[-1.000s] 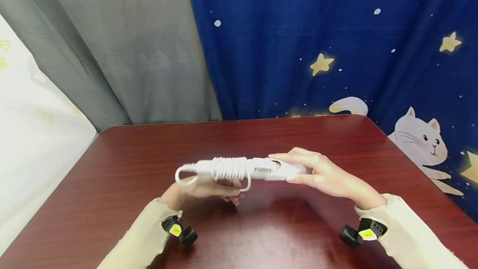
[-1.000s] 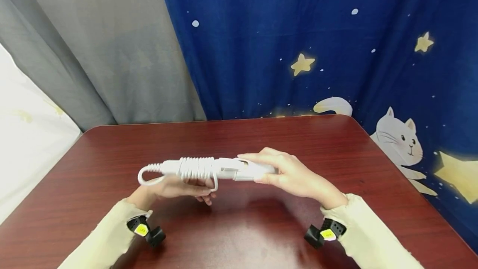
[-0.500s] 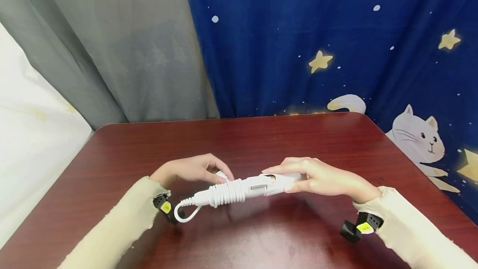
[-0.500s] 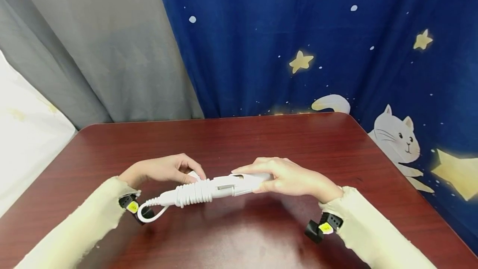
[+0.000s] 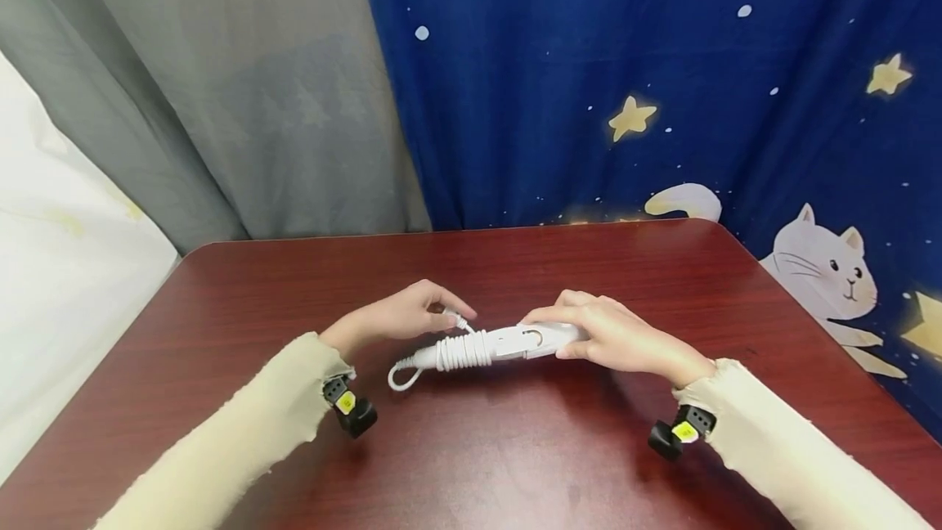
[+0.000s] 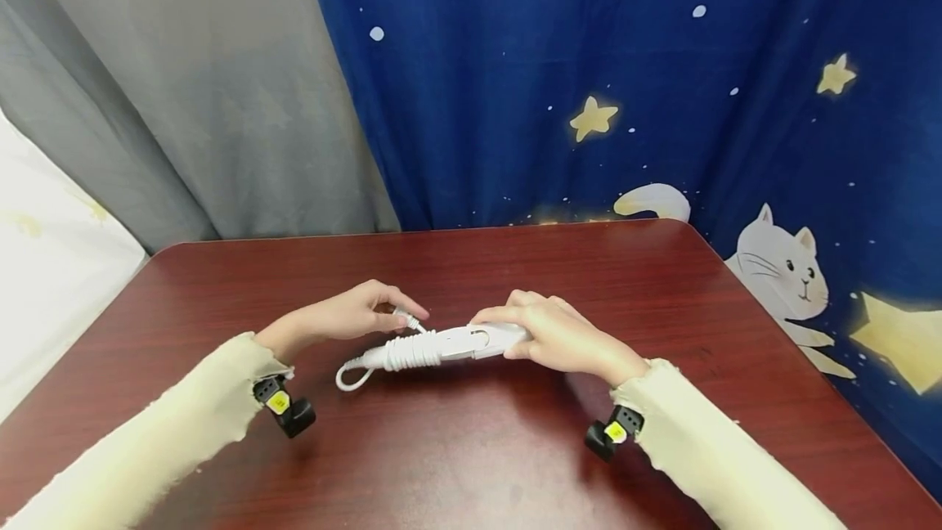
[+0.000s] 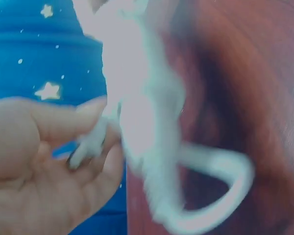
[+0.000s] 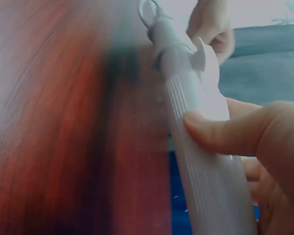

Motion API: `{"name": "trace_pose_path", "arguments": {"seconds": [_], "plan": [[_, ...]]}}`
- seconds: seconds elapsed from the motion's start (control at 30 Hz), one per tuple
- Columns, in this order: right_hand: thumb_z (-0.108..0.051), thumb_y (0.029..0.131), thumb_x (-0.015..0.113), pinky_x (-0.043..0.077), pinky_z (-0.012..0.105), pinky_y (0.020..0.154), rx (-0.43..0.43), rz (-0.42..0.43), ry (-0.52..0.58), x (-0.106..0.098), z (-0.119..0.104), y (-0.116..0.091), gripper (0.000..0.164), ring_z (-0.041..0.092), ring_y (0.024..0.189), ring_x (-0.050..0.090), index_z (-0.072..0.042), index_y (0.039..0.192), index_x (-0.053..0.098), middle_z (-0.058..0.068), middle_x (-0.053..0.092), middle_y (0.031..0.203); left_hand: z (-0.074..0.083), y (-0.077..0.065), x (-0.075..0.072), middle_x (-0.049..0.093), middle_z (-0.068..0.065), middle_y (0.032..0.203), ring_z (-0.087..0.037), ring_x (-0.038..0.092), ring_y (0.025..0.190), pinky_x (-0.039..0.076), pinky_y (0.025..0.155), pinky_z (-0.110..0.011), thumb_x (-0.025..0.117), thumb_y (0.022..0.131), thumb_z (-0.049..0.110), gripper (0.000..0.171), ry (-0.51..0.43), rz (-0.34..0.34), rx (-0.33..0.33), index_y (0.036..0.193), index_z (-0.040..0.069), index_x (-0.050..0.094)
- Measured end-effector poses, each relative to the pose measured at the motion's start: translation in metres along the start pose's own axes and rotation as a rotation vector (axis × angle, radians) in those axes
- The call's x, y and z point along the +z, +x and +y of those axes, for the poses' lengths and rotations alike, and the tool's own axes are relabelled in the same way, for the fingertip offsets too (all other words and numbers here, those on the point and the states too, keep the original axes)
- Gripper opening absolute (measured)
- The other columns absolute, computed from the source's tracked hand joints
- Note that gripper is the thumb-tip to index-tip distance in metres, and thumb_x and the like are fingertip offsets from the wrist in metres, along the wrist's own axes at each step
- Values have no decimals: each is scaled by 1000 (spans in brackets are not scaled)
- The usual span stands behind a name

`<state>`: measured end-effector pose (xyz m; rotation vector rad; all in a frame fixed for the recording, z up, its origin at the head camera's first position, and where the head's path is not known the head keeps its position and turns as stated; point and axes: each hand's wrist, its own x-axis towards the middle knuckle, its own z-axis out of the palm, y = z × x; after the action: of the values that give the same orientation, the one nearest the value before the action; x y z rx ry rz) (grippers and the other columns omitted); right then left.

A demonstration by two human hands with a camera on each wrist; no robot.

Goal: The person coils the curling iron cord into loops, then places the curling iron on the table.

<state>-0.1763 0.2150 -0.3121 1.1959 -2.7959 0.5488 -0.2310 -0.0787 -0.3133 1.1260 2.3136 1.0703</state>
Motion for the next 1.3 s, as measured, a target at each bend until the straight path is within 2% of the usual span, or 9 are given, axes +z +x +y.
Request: {"name": "trace_pose_path", "arguments": {"seconds": [0.13, 0.23, 0.33, 0.47, 0.63, 0.8, 1.0, 1.17, 1.3], "plan": [[-10, 74, 76, 37, 33, 66, 32, 54, -37, 14, 10, 4, 55, 9, 86, 47, -31, 120, 56, -8, 50, 94, 0, 5, 17, 66, -12, 97, -17, 55, 83, 44, 75, -29, 54, 83, -4, 24, 129, 238, -12, 103, -2, 68], [-8, 73, 76, 36, 37, 69, 47, 86, -39, 23, 15, 4, 56, 12, 91, 47, -31, 119, 56, -6, 51, 96, -4, 7, 31, 65, -10, 92, -18, 51, 82, 42, 74, -31, 55, 81, -6, 26, 156, 373, -33, 102, 1, 69], [-8, 73, 75, 36, 38, 70, 80, 89, -29, 32, 19, 4, 55, 12, 94, 46, -31, 119, 55, -6, 50, 97, -7, 7, 42, 60, -9, 86, -17, 48, 76, 40, 67, -29, 55, 81, -8, 28, 119, 454, -43, 104, 1, 68], [-10, 75, 74, 35, 38, 70, 118, 66, 3, 41, 23, 3, 54, 14, 96, 45, -31, 119, 52, -5, 50, 100, -10, 8, 51, 56, -8, 83, -15, 45, 72, 38, 63, -27, 54, 82, -10, 30, 102, 511, -27, 106, 1, 67], [-9, 76, 72, 36, 39, 71, 131, 71, 17, 47, 26, -1, 53, 16, 98, 45, -30, 119, 50, -3, 50, 103, -15, 8, 57, 56, -5, 85, -15, 45, 73, 40, 65, -27, 53, 82, -10, 30, 109, 550, -25, 106, 1, 68], [-6, 76, 71, 36, 43, 77, 117, 84, 52, 47, 26, -5, 51, 18, 100, 45, -27, 118, 51, -2, 49, 106, -19, 4, 58, 57, -5, 87, -15, 45, 73, 40, 66, -29, 53, 84, -5, 26, 114, 557, -69, 104, 2, 69], [0, 74, 70, 36, 42, 77, 84, 94, 80, 44, 26, -10, 50, 19, 100, 44, -23, 116, 53, -1, 50, 106, -26, -3, 54, 61, -4, 91, -15, 48, 76, 40, 68, -30, 54, 87, 3, 22, 115, 479, -120, 102, 4, 70], [2, 73, 70, 36, 42, 76, 57, 130, 105, 44, 26, -14, 50, 20, 100, 46, -21, 114, 56, 0, 51, 106, -30, -8, 48, 62, -4, 98, -17, 53, 91, 43, 78, -32, 53, 91, 12, 20, 104, 380, -162, 99, 6, 71], [2, 72, 71, 35, 42, 78, 63, 141, 142, 44, 27, -15, 50, 17, 102, 46, -21, 114, 59, -1, 52, 108, -33, -11, 41, 62, -5, 102, -21, 54, 102, 42, 87, -37, 52, 92, 15, 22, 94, 350, -161, 100, 5, 70]]}}
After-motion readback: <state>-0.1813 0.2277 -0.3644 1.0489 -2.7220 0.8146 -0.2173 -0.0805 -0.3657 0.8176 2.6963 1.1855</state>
